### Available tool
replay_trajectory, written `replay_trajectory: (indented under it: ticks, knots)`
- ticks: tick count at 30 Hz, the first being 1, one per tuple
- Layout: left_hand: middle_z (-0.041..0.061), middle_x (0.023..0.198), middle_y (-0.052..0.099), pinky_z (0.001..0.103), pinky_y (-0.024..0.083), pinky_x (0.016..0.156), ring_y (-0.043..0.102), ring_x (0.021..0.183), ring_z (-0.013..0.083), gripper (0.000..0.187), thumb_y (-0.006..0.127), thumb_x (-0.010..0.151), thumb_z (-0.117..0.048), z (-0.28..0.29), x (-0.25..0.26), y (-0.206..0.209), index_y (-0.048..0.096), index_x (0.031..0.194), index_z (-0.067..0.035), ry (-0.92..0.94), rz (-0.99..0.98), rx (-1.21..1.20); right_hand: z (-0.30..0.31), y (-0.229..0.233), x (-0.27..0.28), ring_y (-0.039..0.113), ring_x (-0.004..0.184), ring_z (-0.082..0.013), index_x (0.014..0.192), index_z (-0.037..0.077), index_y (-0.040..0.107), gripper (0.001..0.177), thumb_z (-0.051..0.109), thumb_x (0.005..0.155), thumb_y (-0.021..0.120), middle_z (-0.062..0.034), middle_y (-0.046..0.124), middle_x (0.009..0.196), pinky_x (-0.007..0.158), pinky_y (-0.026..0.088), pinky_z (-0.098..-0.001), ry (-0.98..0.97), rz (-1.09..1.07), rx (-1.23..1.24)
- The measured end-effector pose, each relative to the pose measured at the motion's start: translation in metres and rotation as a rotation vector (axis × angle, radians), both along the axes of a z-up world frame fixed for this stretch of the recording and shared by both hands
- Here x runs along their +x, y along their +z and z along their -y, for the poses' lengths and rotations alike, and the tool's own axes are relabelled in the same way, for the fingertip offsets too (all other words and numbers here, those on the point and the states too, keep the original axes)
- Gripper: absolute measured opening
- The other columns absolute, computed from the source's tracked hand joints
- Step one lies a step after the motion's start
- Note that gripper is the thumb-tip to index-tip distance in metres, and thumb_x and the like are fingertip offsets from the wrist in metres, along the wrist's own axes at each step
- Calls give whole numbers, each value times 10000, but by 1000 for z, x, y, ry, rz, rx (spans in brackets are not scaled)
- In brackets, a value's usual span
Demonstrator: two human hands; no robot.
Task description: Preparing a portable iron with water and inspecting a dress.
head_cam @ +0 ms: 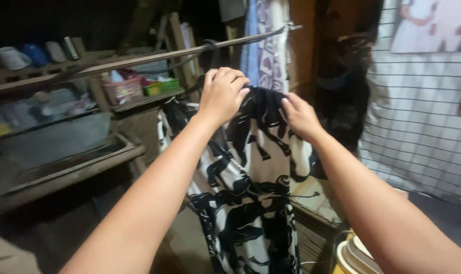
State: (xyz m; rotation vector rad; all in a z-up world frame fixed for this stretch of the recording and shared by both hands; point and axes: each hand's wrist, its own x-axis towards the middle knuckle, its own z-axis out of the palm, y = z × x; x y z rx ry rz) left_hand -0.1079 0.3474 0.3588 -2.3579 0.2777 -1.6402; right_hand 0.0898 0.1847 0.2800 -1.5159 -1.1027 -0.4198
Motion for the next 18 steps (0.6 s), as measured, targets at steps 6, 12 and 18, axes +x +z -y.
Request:
replay_trajectory:
  ticks: [6, 12, 18]
  knots:
    - [-7, 918, 709, 704, 139, 1090, 593, 1031, 232, 166, 705, 935, -344, 2, 42, 10, 802, 1037, -257, 218, -195, -28, 23, 7, 5, 663, 872, -290, 1163, 59, 650, 248, 256, 1070, 530, -182, 696, 976, 805, 522, -375, -34, 70, 15]
    - [-36, 881, 726, 678, 101, 1117, 589, 1032, 219, 137, 689, 952, -315, 2, 39, 11, 813, 975, -261, 167, -194, -102, 21, 4, 9, 641, 882, -347, 1068, 13, 638, 239, 226, 1105, 538, -212, 656, 963, 807, 508, -382, -126, 190, 138]
    - [-29, 894, 754, 666, 76, 1134, 586, 1048, 220, 114, 702, 935, -279, -6, 36, 9, 799, 937, -219, 110, -232, -138, 20, -1, -1, 648, 760, -175, 1063, 57, 697, 208, 245, 1025, 617, -120, 694, 851, 744, 515, -329, -146, -49, 105]
